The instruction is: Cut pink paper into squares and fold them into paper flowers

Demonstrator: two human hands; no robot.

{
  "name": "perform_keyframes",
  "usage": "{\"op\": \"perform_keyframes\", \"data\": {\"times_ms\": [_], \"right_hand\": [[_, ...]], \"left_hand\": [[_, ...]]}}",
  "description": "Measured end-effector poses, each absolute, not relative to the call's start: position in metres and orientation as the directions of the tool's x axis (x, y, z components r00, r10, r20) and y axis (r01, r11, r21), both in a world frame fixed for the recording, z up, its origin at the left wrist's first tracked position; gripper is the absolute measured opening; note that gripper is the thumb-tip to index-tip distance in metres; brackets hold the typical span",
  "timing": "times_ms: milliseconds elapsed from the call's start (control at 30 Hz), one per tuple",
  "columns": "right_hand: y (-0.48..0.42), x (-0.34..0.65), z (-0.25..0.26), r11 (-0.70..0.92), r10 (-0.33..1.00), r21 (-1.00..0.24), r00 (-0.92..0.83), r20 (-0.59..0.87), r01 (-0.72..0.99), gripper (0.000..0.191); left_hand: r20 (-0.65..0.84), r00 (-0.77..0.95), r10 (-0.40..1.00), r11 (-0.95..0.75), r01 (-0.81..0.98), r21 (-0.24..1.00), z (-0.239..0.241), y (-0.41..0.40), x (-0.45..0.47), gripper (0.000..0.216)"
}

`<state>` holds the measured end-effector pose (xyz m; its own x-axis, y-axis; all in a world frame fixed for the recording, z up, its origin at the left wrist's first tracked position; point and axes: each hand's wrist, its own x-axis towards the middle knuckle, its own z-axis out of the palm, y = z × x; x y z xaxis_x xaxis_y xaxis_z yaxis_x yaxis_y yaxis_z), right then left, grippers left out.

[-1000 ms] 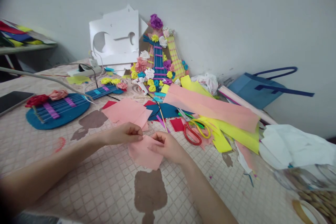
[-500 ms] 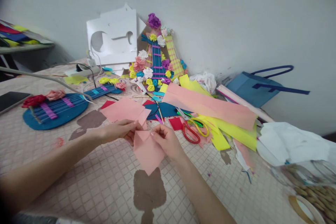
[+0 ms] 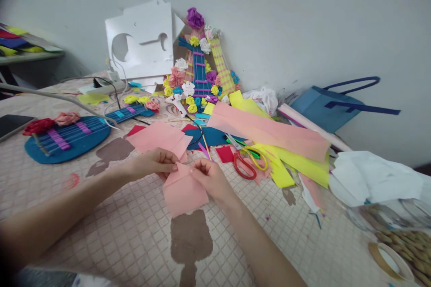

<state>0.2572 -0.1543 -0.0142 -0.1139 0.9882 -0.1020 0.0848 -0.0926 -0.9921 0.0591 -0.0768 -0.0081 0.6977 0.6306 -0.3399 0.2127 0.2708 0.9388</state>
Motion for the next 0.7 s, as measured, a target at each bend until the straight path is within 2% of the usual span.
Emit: {"op": "perform_keyframes", "data": {"times_ms": [167, 333, 433, 600, 700], "right_hand": [[-0.153, 0.255, -0.023, -0.088, 0.995, -0.993, -0.036, -0.090, 0.077, 0.029], [-0.155, 0.253, -0.024, -0.069, 0.992, -0.989, -0.094, -0.081, 0.131, 0.027], [-0.155, 0.252, -0.024, -0.074, 0.989, -0.987, -0.113, -0.091, 0.142, 0.028], [-0.151, 0.255, -0.034, -0.103, 0.993, -0.991, -0.047, -0.107, 0.079, 0.031], [-0.150, 0.257, -0.038, -0.132, 0.991, -0.991, 0.012, -0.131, 0.033, 0.032]], "left_hand": [[-0.318, 0.732, 0.603, 0.275, 0.184, 0.944, -0.011, -0.076, 0.058, 0.045], [-0.240, 0.640, 0.730, 0.139, 0.205, 0.969, -0.018, -0.076, 0.065, 0.044], [-0.219, 0.611, 0.760, 0.080, 0.246, 0.966, -0.018, -0.078, 0.068, 0.045], [-0.346, 0.669, 0.658, 0.261, 0.229, 0.938, -0.013, -0.078, 0.065, 0.053], [-0.350, 0.684, 0.640, 0.265, 0.231, 0.936, -0.015, -0.077, 0.063, 0.043]]}}
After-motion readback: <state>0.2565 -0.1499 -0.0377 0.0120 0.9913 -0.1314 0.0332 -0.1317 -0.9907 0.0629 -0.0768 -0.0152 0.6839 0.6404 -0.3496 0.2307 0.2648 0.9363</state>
